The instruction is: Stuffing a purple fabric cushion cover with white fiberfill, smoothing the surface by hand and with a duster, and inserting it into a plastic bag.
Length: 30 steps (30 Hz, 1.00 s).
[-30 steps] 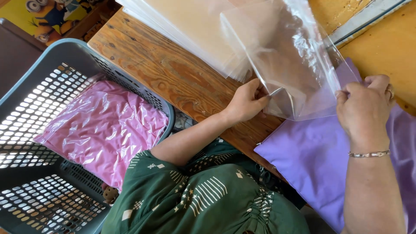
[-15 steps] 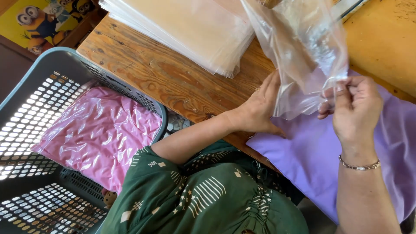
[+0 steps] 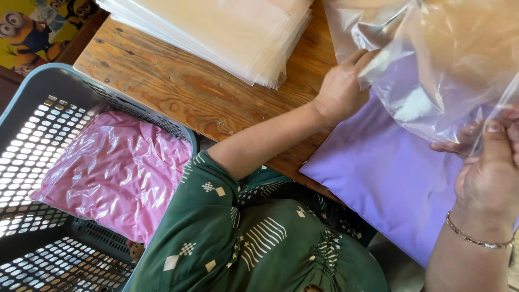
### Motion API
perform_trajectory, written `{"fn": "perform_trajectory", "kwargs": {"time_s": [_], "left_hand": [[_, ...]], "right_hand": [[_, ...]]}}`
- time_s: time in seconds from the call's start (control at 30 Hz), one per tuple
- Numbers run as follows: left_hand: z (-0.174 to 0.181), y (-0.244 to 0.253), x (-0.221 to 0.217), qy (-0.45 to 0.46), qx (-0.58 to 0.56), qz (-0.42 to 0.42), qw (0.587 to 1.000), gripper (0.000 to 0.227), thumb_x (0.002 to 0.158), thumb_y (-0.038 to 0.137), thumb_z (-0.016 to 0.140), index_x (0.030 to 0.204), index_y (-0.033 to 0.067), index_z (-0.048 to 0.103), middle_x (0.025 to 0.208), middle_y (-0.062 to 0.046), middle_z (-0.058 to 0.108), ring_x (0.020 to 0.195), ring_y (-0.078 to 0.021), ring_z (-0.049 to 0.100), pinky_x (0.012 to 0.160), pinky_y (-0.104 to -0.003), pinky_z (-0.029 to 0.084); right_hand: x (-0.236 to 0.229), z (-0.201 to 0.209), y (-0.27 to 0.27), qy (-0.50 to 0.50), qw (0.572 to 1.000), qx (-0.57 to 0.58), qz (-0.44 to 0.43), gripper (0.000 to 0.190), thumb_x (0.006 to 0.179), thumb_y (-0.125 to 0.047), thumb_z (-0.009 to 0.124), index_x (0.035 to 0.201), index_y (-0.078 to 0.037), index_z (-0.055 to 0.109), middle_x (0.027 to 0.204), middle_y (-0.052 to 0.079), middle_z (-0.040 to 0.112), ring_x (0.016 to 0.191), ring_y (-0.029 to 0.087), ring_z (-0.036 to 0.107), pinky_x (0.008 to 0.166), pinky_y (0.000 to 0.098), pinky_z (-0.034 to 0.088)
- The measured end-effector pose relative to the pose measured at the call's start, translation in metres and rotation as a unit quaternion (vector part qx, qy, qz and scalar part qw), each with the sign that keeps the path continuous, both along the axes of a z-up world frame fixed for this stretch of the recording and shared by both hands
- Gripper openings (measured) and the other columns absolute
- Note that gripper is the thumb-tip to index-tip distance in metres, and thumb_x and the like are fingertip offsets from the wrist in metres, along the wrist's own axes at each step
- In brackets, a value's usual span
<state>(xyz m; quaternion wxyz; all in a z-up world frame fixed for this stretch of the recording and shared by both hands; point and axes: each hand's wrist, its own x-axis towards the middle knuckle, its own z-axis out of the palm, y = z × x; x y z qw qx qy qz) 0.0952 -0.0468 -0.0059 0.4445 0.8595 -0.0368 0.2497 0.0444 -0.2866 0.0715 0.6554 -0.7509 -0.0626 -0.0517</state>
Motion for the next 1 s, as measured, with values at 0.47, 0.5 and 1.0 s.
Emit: {"fn": "perform_trajectory", "kwargs": {"time_s": [0.47, 0.5, 1.0], "left_hand": [[0.106, 0.062, -0.032, -0.372, 0.502, 0.029, 0.780, 0.020, 0.079, 0.000, 0.061, 0.064, 0.0122, 0.056, 0.092, -0.009, 0.048, 0.082, -0.0216, 0.049, 0.062, -0.029, 0.041], [0.095, 0.058, -0.037, -0.375, 0.500, 0.027, 0.780, 0.020, 0.079, 0.000, 0.061, 0.064, 0.0122, 0.056, 0.092, -0.009, 0.048, 0.082, -0.0216, 0.049, 0.062, -0.029, 0.041], [0.097, -0.023, -0.065, 0.067, 0.342, -0.212, 0.913, 0.026, 0.072, 0.002, 0.050, 0.096, 0.0046, 0.059, 0.096, -0.014, 0.058, 0.086, -0.0325, 0.058, 0.066, -0.044, 0.052]], "right_hand": [[-0.055, -0.004, 0.002, -0.035, 0.991, -0.130, 0.006, 0.034, 0.102, 0.021, 0.040, 0.132, 0.007, 0.033, 0.083, 0.024, 0.051, 0.064, 0.028, 0.055, 0.057, 0.0399, 0.055], [-0.056, -0.009, 0.000, -0.035, 0.991, -0.130, 0.002, 0.034, 0.102, 0.021, 0.040, 0.132, 0.007, 0.033, 0.083, 0.024, 0.051, 0.064, 0.028, 0.055, 0.057, 0.0399, 0.055], [-0.077, -0.033, 0.011, 0.043, 0.962, -0.268, -0.039, 0.015, 0.096, 0.004, 0.051, 0.111, 0.006, 0.054, 0.067, 0.012, 0.058, 0.046, 0.016, 0.052, 0.051, 0.0247, 0.047]]}}
